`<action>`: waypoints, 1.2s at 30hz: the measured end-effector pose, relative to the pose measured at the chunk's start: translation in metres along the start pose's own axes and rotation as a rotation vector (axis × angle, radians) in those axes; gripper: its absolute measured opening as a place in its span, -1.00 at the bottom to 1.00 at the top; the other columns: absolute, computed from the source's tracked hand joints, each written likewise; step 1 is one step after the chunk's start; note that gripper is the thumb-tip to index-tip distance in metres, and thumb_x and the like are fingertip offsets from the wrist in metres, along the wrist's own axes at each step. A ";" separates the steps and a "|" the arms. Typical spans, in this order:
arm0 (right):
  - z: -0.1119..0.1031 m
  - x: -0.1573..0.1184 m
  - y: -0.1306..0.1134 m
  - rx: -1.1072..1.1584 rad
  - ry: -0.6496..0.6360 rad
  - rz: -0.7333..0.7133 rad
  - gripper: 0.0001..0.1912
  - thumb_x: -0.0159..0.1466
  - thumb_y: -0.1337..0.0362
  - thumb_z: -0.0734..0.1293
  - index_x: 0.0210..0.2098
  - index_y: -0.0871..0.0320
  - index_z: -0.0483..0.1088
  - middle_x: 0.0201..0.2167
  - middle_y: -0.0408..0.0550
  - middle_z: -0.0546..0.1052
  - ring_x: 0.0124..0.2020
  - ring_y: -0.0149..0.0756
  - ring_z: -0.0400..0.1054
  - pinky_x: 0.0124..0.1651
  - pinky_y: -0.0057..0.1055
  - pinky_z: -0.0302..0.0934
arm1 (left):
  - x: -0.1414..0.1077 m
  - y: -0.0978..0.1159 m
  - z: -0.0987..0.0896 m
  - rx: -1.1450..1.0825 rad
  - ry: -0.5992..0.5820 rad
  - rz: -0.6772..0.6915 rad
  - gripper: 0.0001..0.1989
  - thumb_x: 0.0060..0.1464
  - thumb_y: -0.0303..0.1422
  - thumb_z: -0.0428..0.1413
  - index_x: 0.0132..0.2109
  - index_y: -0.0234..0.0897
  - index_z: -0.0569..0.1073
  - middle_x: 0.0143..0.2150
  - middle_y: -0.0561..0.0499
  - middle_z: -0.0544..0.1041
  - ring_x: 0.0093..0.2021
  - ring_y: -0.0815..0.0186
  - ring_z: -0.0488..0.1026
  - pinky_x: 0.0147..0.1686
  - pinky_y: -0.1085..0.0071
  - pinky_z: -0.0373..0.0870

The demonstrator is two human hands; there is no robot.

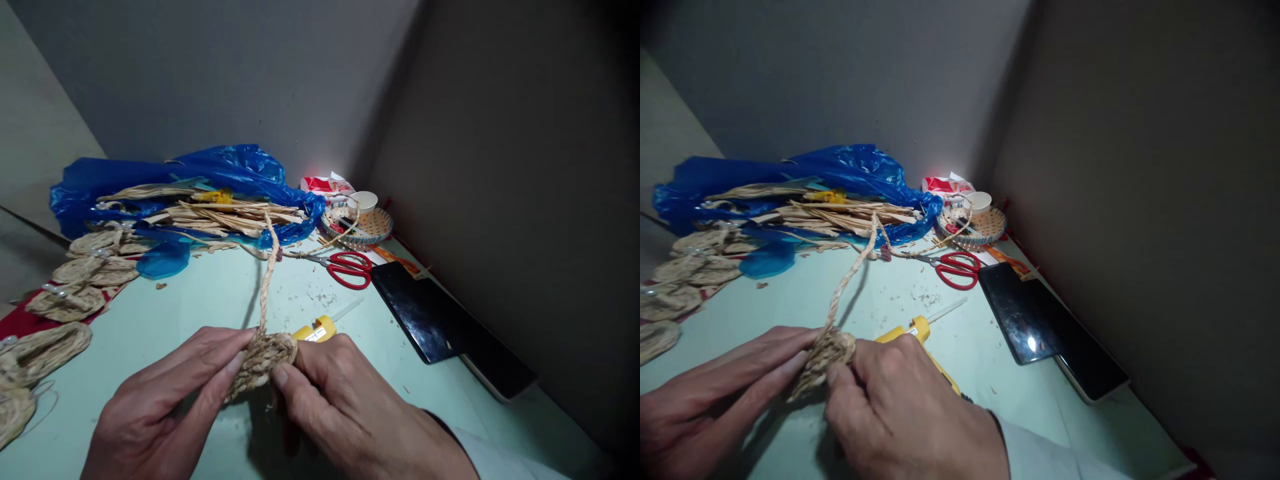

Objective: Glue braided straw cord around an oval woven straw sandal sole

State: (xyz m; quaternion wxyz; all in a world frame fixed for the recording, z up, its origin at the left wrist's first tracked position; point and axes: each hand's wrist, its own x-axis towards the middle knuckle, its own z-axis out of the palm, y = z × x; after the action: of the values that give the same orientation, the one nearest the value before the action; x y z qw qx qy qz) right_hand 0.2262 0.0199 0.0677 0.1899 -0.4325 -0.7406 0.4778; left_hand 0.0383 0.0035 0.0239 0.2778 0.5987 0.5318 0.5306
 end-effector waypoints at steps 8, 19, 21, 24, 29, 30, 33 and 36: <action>0.001 -0.001 -0.002 -0.034 -0.035 0.060 -0.67 0.42 0.21 0.15 -0.48 0.10 0.22 -0.56 -0.18 0.41 -0.54 -0.42 0.23 -0.41 -0.48 0.09 | -0.001 0.002 0.001 0.013 0.005 0.021 -0.82 0.02 -0.29 0.26 -0.29 0.22 0.69 -0.23 0.19 0.73 -0.21 0.21 0.65 -0.16 0.43 0.57; 0.005 -0.001 0.004 -0.141 -0.018 -0.034 -0.72 0.39 0.23 0.15 -0.47 0.10 0.18 -0.57 -0.25 0.24 -0.56 -0.45 0.02 -0.43 -0.49 0.04 | -0.001 0.002 -0.001 0.072 -0.100 0.090 -0.82 0.14 -0.24 0.19 -0.22 0.20 0.70 -0.18 0.18 0.73 -0.16 0.21 0.65 -0.06 0.46 0.53; 0.006 -0.001 0.005 -0.141 -0.023 -0.034 -0.72 0.39 0.23 0.14 -0.47 0.09 0.16 -0.57 -0.25 0.21 -0.56 -0.45 -0.01 -0.44 -0.49 0.02 | -0.002 0.001 -0.001 0.082 -0.107 0.095 -0.80 0.15 -0.25 0.19 -0.19 0.24 0.69 -0.17 0.23 0.73 -0.14 0.25 0.65 -0.01 0.50 0.50; 0.006 -0.001 0.004 -0.160 -0.028 -0.001 -0.70 0.39 0.22 0.13 -0.49 0.09 0.12 -0.58 -0.26 0.19 -0.56 -0.45 -0.03 -0.44 -0.48 0.01 | -0.004 -0.001 -0.001 0.084 -0.085 0.110 -0.77 0.15 -0.24 0.19 -0.16 0.33 0.66 -0.17 0.31 0.72 -0.12 0.34 0.64 0.07 0.59 0.42; 0.004 -0.001 -0.003 -0.164 -0.062 0.043 -0.68 0.39 0.21 0.10 -0.51 0.09 0.08 -0.59 -0.25 0.18 -0.57 -0.45 -0.01 -0.43 -0.49 0.02 | -0.008 -0.011 -0.004 0.122 -0.146 0.127 -0.77 0.21 -0.21 0.12 -0.10 0.25 0.65 -0.08 0.28 0.71 -0.07 0.29 0.62 0.04 0.52 0.47; 0.003 -0.001 -0.004 -0.161 -0.069 0.045 -0.68 0.39 0.21 0.09 -0.51 0.09 0.08 -0.58 -0.25 0.19 -0.57 -0.45 0.00 -0.43 -0.49 0.03 | -0.009 -0.013 -0.005 0.129 -0.156 0.141 -0.75 0.23 -0.21 0.10 -0.07 0.27 0.63 -0.05 0.32 0.69 -0.05 0.32 0.60 0.07 0.54 0.44; 0.001 -0.001 -0.006 -0.150 -0.098 0.059 -0.68 0.39 0.22 0.09 -0.51 0.10 0.08 -0.58 -0.24 0.21 -0.56 -0.45 0.02 -0.41 -0.50 0.06 | -0.011 -0.018 -0.006 0.160 -0.167 0.186 -0.68 0.26 -0.24 0.07 0.02 0.41 0.53 -0.03 0.46 0.65 0.00 0.43 0.56 0.19 0.62 0.30; 0.000 -0.001 -0.006 -0.154 -0.117 0.059 -0.69 0.37 0.24 0.10 -0.52 0.10 0.07 -0.56 -0.22 0.25 -0.55 -0.46 0.03 -0.40 -0.50 0.07 | -0.011 -0.016 -0.007 0.198 -0.210 0.210 -0.64 0.27 -0.27 0.04 0.06 0.44 0.49 -0.01 0.46 0.62 0.02 0.45 0.53 0.18 0.64 0.30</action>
State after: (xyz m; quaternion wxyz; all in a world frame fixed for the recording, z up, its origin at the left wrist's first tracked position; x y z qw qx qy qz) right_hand 0.2244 0.0179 0.0730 0.0986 -0.4388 -0.7720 0.4492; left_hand 0.0278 -0.0034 0.0076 0.2144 0.7274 0.4843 0.4363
